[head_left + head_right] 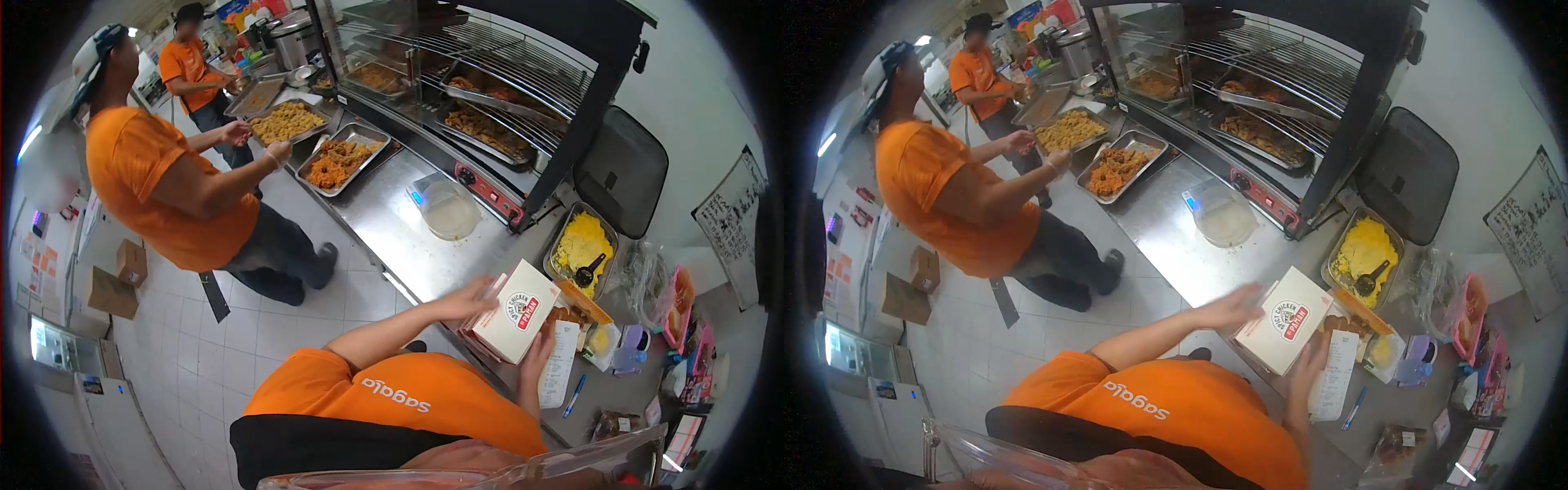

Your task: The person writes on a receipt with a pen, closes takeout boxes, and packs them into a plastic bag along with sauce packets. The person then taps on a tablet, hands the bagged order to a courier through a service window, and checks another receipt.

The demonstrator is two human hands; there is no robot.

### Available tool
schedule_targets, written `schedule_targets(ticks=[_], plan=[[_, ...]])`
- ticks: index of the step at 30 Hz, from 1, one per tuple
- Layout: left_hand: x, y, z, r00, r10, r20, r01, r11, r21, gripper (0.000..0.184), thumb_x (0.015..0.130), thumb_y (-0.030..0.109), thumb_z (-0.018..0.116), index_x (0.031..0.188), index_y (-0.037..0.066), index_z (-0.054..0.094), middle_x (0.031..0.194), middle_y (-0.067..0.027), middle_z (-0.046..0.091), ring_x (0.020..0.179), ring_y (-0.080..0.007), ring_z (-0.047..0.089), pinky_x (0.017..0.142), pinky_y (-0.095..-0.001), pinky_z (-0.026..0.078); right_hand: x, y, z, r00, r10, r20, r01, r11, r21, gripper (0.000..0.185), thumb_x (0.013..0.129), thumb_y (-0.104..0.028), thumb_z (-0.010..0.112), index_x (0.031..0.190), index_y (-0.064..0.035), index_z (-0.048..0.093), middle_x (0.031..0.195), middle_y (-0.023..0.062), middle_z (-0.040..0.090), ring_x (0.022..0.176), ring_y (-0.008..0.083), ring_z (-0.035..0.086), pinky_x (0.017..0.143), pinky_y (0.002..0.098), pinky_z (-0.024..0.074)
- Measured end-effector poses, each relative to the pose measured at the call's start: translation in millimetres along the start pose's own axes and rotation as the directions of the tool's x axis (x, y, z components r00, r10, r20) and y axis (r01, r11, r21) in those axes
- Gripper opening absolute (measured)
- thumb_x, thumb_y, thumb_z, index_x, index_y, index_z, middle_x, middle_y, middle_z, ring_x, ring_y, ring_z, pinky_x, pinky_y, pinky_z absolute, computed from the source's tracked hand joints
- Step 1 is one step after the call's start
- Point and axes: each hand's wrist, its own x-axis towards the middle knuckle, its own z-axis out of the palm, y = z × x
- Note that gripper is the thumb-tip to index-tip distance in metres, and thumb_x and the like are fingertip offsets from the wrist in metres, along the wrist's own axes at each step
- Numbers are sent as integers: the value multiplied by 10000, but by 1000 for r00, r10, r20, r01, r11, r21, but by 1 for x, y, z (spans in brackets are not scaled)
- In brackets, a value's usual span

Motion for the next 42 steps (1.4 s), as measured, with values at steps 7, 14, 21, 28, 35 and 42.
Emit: schedule_targets(ticks=[7,14,21,28,35,42], plan=[[-61,258,-102,625,778,-61,-781,623,-42,813,852,697,297,1188,-6,531,1106,-142,509,1034,-266,503,950,-410,394,-22,2,-78,970,-196,-146,-23,523,-852,673,801,-320,670,1343,-81,351,1374,202,314,1272,339,305,1000,506,302],[-83,302,-49,284,915,287,-647,404,-646,761,864,681,287,1158,27,541,1107,-141,498,1034,-264,496,931,-407,399,-20,-29,-72,948,271,-169,-298,558,-774,1114,545,-398,815,1426,-98,203,1307,284,380,1232,443,326,1023,514,267],[-58,280,-15,227,912,341,-375,405,-834,710,875,665,276,1128,61,552,1107,-141,488,1034,-263,489,912,-404,405,-16,-105,-94,963,167,-212,-259,794,-550,956,647,-250,768,1411,-60,225,1287,274,402,1174,426,409,999,440,329],[-40,260,-8,209,922,325,-203,366,-908,663,886,650,265,1098,95,562,1108,-140,477,1034,-261,483,893,-400,411,19,-178,-31,950,-303,82,285,727,-624,700,780,-294,663,1339,0,362,1312,285,367,1180,435,399,1003,433,332],[-37,249,-11,235,921,310,-78,336,-939,620,898,634,255,1068,129,572,1108,-139,467,1034,-259,476,874,-397,417,13,-172,0,960,-189,207,277,749,-602,578,854,-294,591,1321,-10,405,1248,268,406,1125,390,449,927,430,392],[-19,246,-22,252,917,308,10,316,-949,581,909,618,244,1038,163,582,1109,-138,456,1034,-258,469,855,-394,422,1,-135,-9,993,-104,-50,95,981,-169,513,904,-201,552,1348,-23,368,1207,181,459,1042,235,513,837,322,438]])
